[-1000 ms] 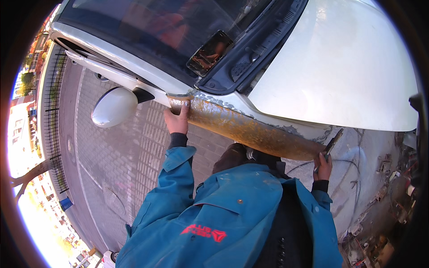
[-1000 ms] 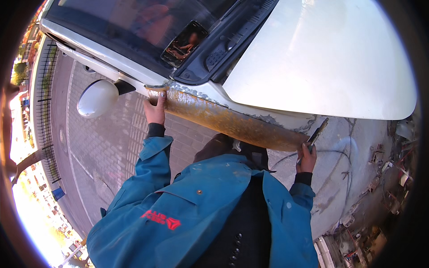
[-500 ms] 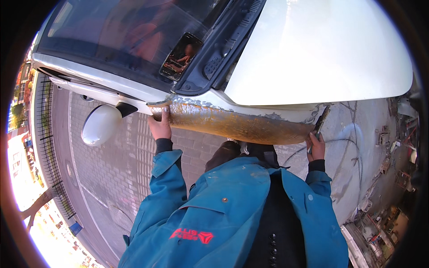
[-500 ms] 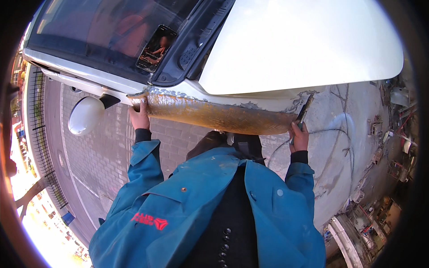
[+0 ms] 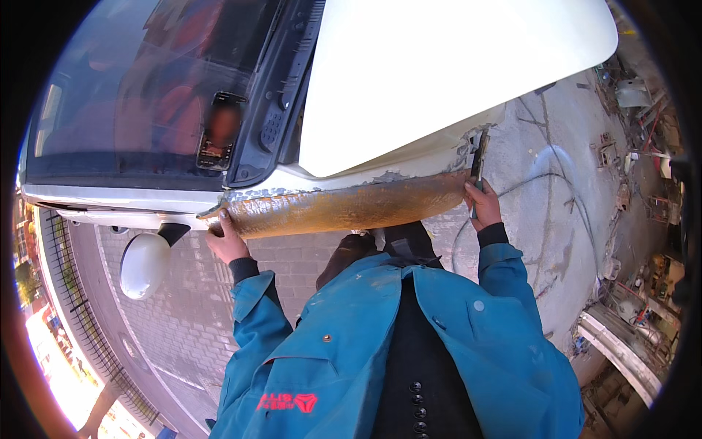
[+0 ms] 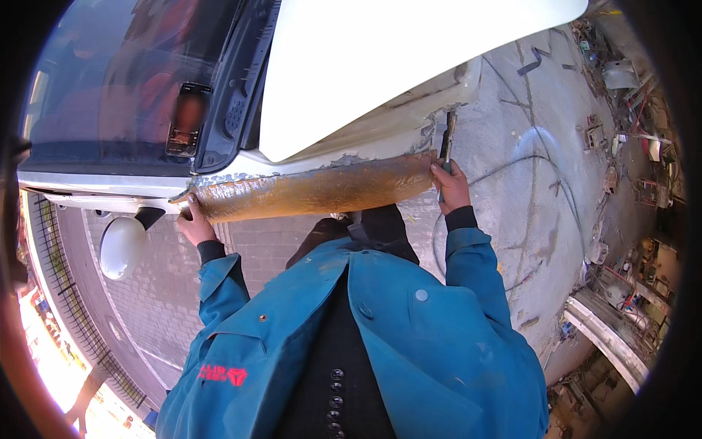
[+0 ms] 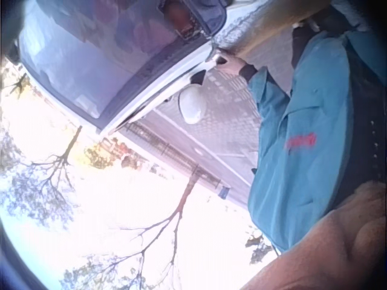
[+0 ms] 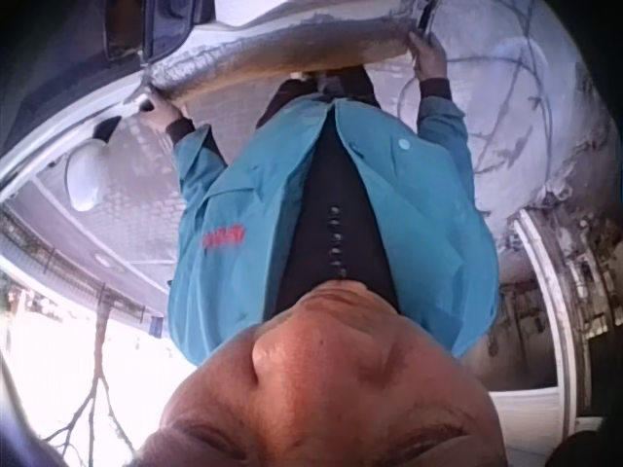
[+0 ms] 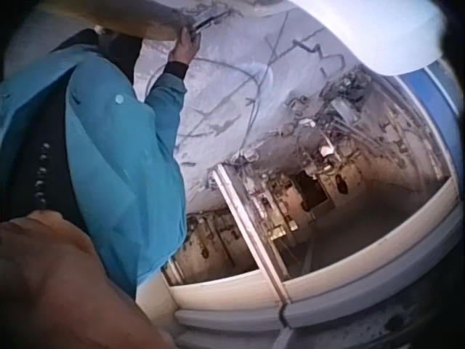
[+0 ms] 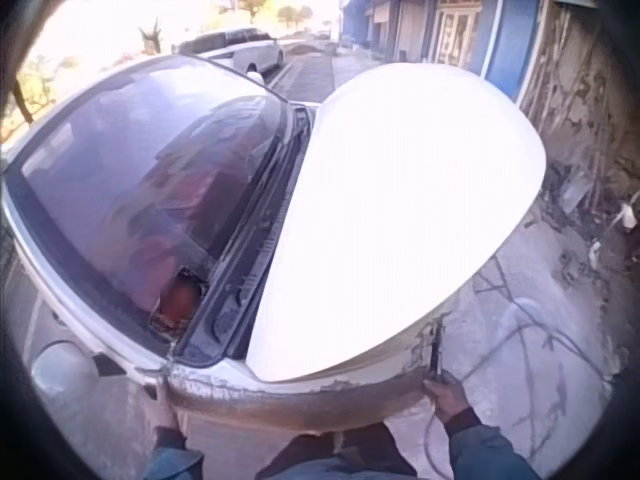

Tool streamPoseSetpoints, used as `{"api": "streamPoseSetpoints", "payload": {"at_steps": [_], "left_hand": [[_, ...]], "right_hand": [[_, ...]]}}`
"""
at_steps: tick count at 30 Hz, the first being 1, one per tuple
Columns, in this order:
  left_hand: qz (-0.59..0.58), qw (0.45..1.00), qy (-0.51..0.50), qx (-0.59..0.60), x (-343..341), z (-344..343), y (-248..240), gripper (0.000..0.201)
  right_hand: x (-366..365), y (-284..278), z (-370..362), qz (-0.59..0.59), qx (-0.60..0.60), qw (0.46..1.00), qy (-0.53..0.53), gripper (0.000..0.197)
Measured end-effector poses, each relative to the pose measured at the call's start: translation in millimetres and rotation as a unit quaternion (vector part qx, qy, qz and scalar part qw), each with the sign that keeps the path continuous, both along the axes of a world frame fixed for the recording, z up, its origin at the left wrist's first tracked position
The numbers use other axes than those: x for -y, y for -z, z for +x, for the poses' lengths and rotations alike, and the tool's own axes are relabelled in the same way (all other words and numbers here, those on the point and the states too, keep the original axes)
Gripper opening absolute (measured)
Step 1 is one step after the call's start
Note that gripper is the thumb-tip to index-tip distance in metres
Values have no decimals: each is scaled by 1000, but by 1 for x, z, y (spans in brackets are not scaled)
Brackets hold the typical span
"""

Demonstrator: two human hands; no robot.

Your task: The person welds a metal bracket near the front wheel well, then fits and secures a long rusty metal bar along the lower front edge of the car using pliers. The person repeatedly adjusts the bar's position and tightens it in place.

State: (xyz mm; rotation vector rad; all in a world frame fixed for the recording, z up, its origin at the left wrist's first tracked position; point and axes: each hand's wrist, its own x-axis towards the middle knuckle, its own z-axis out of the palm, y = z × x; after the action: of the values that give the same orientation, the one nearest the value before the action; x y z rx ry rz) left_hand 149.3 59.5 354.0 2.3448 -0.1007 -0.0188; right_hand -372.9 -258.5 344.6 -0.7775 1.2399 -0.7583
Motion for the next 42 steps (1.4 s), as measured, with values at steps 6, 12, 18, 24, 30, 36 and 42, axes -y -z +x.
{"api": "streamPoseSetpoints", "payload": {"at_steps": [6,12,18,24,30,36,42], "left_hand": [[61,993,-56,88,18,-15,-15,81],[64,987,-83,119,36,-31,-28,73],[73,986,-58,140,47,-37,-34,55],[109,985,-39,124,49,-35,-37,65],[201,973,-19,113,55,-32,-26,90],[209,974,-9,93,54,-29,-23,100],[219,972,-18,81,55,-19,-18,106]], "right_hand": [[1,-3,-1,4,-13,1000,-11,14],[-1,0,1,-3,6,1000,-4,17],[1,-6,-1,-2,13,1000,-19,17],[-2,-13,3,15,33,999,-9,16],[0,-6,-1,15,44,999,-20,17],[3,5,-7,20,43,997,-53,15],[3,1,-15,-13,38,998,-38,18]]}}
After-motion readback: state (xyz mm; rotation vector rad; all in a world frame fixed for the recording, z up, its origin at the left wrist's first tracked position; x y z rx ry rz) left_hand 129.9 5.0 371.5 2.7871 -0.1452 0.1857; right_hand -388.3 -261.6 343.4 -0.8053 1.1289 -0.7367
